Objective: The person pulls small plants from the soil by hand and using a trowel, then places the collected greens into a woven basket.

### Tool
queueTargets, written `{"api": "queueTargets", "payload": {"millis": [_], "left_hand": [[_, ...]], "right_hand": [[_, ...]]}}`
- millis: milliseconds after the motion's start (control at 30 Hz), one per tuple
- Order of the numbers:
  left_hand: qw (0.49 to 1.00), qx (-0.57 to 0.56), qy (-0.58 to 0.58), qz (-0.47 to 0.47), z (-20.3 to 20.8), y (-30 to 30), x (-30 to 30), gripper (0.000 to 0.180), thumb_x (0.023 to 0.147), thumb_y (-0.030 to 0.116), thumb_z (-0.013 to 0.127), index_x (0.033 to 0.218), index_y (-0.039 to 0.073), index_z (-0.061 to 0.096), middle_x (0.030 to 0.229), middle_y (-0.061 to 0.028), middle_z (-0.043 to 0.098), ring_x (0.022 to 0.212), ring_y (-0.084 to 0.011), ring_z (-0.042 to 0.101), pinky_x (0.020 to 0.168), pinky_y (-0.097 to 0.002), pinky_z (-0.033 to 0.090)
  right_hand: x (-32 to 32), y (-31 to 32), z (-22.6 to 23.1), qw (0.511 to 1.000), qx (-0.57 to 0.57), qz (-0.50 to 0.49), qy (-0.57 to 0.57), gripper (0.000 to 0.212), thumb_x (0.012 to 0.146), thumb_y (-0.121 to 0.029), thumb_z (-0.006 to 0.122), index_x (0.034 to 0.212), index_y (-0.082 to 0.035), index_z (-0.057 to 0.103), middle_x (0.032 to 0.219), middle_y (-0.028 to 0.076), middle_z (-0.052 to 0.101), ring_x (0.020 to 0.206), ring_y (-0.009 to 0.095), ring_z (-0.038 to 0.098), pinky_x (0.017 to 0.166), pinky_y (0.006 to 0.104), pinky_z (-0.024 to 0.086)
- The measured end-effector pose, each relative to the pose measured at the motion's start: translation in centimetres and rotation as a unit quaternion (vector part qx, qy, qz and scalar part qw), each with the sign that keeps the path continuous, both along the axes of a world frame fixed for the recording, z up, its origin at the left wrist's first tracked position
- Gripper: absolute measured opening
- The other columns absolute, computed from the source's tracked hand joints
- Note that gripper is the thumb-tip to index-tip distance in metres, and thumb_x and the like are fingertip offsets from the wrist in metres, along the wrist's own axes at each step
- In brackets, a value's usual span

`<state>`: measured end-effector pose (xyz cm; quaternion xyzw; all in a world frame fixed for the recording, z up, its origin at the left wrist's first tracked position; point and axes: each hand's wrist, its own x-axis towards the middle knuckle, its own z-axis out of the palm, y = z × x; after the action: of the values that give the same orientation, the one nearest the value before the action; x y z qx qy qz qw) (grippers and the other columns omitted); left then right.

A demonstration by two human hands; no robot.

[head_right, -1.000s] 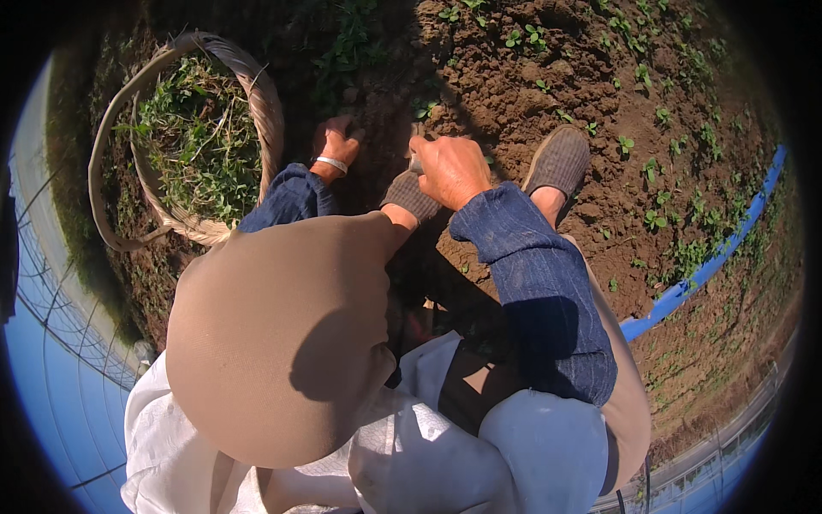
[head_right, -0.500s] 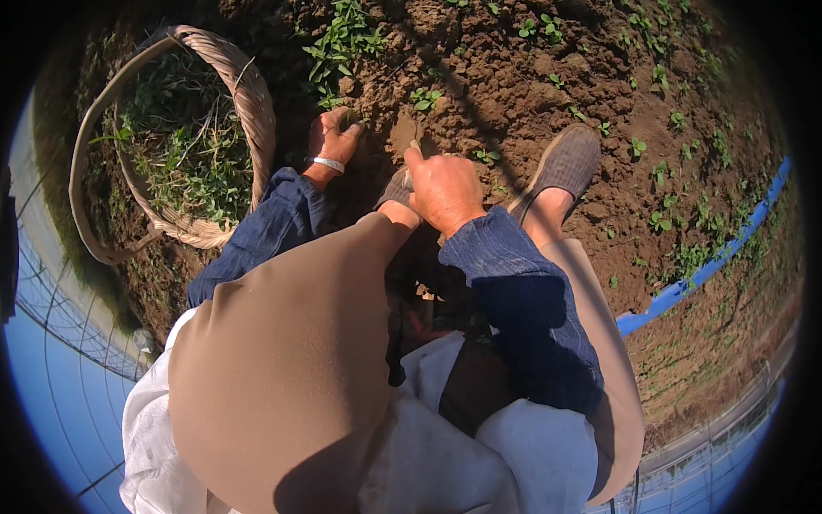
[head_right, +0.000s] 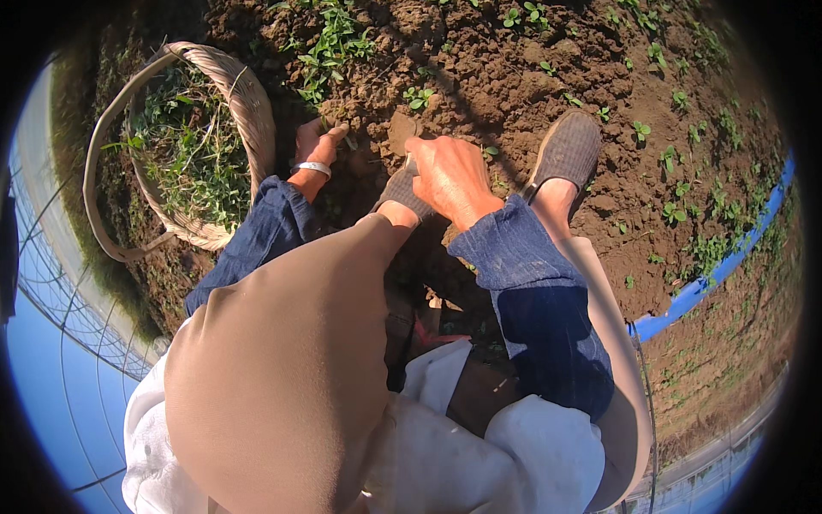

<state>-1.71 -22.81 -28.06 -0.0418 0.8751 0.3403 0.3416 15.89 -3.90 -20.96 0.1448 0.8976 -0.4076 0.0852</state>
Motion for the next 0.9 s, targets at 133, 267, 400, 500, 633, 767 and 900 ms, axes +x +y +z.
{"api": "queueTargets", "payload": {"millis": [133, 267, 400, 500, 633, 767, 900], "left_hand": [[0.999, 0.029, 0.016, -0.022, -1.9, 0.7, 0.0, 0.012, 0.078, 0.016, 0.072, 0.078, 0.005, 0.066, 0.065, 0.0015, 0.059, 0.053, -0.0084, 0.046, 0.049, -0.0274, 0.035], [0.997, 0.072, -0.037, -0.004, -1.0, -0.6, 0.7, 0.011, 0.081, 0.013, 0.070, 0.076, 0.006, 0.063, 0.063, 0.0019, 0.056, 0.052, -0.0087, 0.048, 0.047, -0.0255, 0.035], [0.991, 0.079, -0.103, 0.026, 1.8, 1.9, 0.9, 0.011, 0.085, 0.013, 0.068, 0.078, 0.008, 0.061, 0.065, 0.0020, 0.057, 0.051, -0.0067, 0.049, 0.045, -0.0204, 0.032], [0.985, 0.102, -0.130, 0.042, 3.1, 1.5, 0.7, 0.010, 0.085, 0.012, 0.067, 0.080, 0.008, 0.059, 0.061, 0.0059, 0.049, 0.048, -0.0039, 0.040, 0.043, -0.0197, 0.027], [0.977, 0.116, -0.151, 0.098, 4.5, 1.8, 0.7, 0.009, 0.085, 0.010, 0.066, 0.081, 0.007, 0.059, 0.059, 0.0080, 0.041, 0.046, -0.0029, 0.031, 0.042, -0.0206, 0.021], [0.972, 0.134, -0.167, 0.095, 6.1, -0.1, 1.7, 0.007, 0.086, 0.007, 0.065, 0.083, 0.006, 0.059, 0.058, 0.0080, 0.039, 0.044, -0.0029, 0.028, 0.040, -0.0212, 0.018], [0.949, 0.198, -0.214, 0.121, 8.0, -1.4, 2.9, 0.006, 0.087, 0.007, 0.064, 0.085, 0.006, 0.058, 0.058, 0.0086, 0.039, 0.044, -0.0021, 0.027, 0.040, -0.0205, 0.017]], "right_hand": [[-2.0, -2.4, 0.9, 0.996, 0.074, 0.012, -0.052, 0.024, 0.065, -0.007, 0.067, 0.087, -0.003, 0.059, 0.067, 0.018, 0.064, 0.069, 0.037, 0.065, 0.062, 0.0447, 0.052], [0.5, -3.1, -2.0, 0.997, 0.009, -0.032, -0.063, 0.033, 0.069, -0.012, 0.068, 0.101, -0.012, 0.064, 0.073, 0.014, 0.068, 0.068, 0.033, 0.066, 0.063, 0.0421, 0.053], [2.6, -3.3, -5.5, 0.985, -0.119, -0.128, -0.003, 0.014, 0.078, -0.007, 0.065, 0.091, -0.013, 0.063, 0.072, 0.016, 0.063, 0.067, 0.035, 0.064, 0.059, 0.0416, 0.049], [2.3, -2.5, -6.0, 0.954, -0.247, -0.171, -0.008, 0.009, 0.082, -0.009, 0.064, 0.091, -0.006, 0.064, 0.075, 0.012, 0.064, 0.066, 0.022, 0.062, 0.067, 0.0324, 0.049], [0.5, 0.0, -3.9, 0.945, -0.271, -0.176, -0.051, 0.011, 0.078, -0.013, 0.064, 0.087, -0.007, 0.066, 0.081, 0.018, 0.066, 0.079, 0.037, 0.064, 0.072, 0.0401, 0.050], [-1.4, 2.1, 2.1, 0.990, -0.081, -0.070, -0.097, 0.012, 0.077, -0.013, 0.064, 0.085, -0.006, 0.068, 0.076, 0.020, 0.065, 0.075, 0.037, 0.064, 0.066, 0.0421, 0.049], [-1.5, 2.8, 4.2, 0.992, -0.014, -0.060, -0.112, 0.015, 0.074, -0.012, 0.062, 0.086, -0.007, 0.068, 0.077, 0.021, 0.065, 0.075, 0.040, 0.063, 0.066, 0.0449, 0.048]]}}
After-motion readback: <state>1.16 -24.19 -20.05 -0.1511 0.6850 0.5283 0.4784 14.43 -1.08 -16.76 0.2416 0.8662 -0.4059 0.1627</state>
